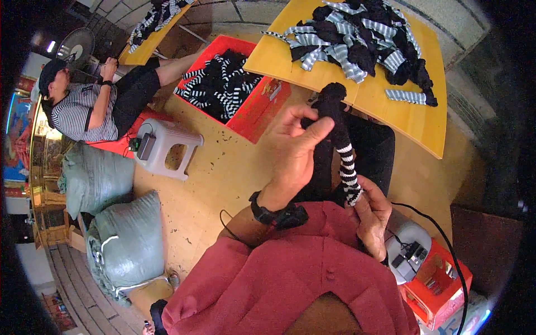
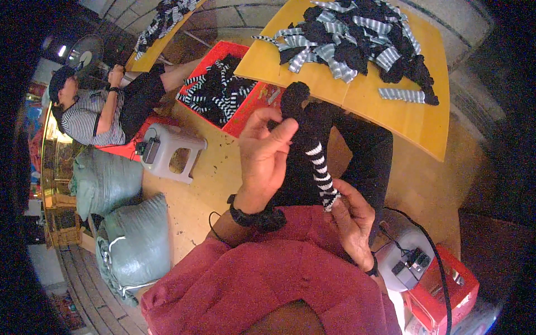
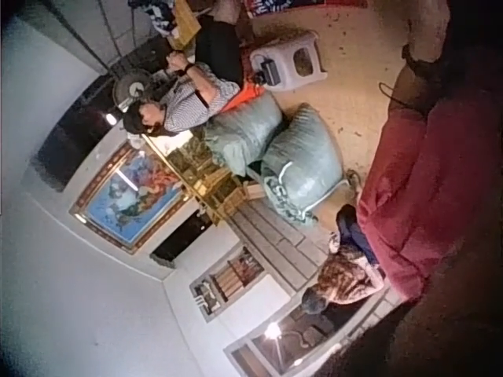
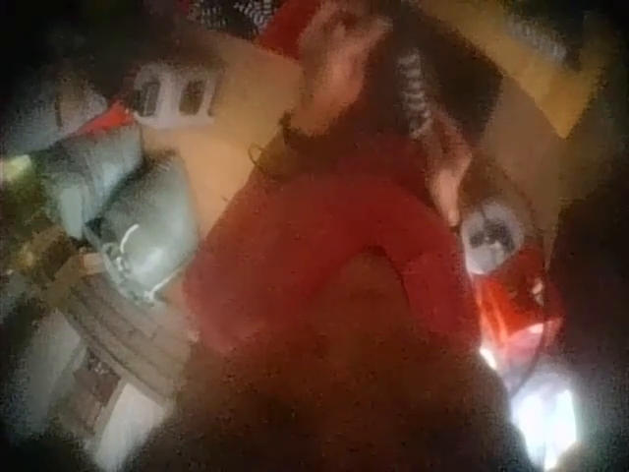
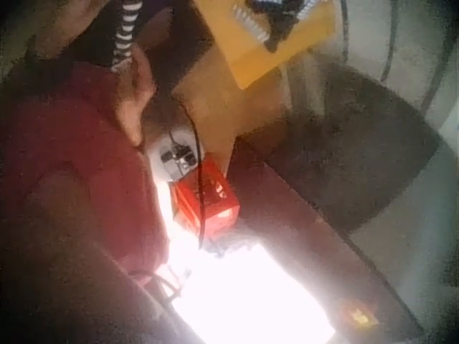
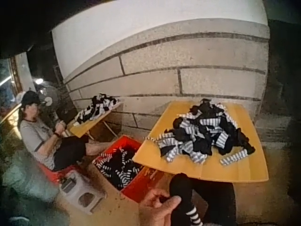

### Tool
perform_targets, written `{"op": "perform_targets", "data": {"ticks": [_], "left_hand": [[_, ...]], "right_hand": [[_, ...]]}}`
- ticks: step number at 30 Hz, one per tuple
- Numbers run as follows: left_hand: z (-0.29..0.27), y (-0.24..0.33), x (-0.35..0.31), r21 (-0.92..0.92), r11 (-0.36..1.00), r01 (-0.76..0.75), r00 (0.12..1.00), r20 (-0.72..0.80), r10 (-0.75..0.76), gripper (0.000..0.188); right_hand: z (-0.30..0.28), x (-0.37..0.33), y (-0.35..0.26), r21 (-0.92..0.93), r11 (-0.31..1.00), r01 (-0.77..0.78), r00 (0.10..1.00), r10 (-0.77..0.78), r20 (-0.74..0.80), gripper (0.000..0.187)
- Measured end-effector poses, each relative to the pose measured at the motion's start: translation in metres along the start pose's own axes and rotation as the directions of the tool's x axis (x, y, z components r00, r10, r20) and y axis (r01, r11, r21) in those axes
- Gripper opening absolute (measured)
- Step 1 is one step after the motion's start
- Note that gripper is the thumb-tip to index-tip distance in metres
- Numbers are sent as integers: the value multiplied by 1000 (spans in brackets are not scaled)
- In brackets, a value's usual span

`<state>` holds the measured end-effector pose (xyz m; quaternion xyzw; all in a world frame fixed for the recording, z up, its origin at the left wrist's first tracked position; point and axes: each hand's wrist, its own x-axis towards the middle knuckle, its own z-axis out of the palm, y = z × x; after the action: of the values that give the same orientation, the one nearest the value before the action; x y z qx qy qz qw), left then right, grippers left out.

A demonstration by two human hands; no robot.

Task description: Assembling striped fabric sleeves onto black sock components using a guide rod in a textile workshop.

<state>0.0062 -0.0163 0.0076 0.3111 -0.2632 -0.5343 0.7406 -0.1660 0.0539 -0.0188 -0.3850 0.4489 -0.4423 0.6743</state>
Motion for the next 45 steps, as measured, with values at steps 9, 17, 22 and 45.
{"op": "perform_targets", "data": {"ticks": [9,17,22,45], "left_hand": [[-11,-20,-17,-114,985,130,991,37,-126,18],[-23,24,20,198,977,82,966,225,-127,22],[-34,27,19,158,984,85,978,177,-113,17],[-9,3,1,33,993,-110,993,36,109,21]], "right_hand": [[8,1,6,1,993,114,978,-112,-174,31],[-10,-3,1,-404,879,253,966,-253,55,32],[-13,-5,-4,-519,806,286,953,-296,64,34],[-11,-7,2,355,901,-248,965,199,169,31]]}}
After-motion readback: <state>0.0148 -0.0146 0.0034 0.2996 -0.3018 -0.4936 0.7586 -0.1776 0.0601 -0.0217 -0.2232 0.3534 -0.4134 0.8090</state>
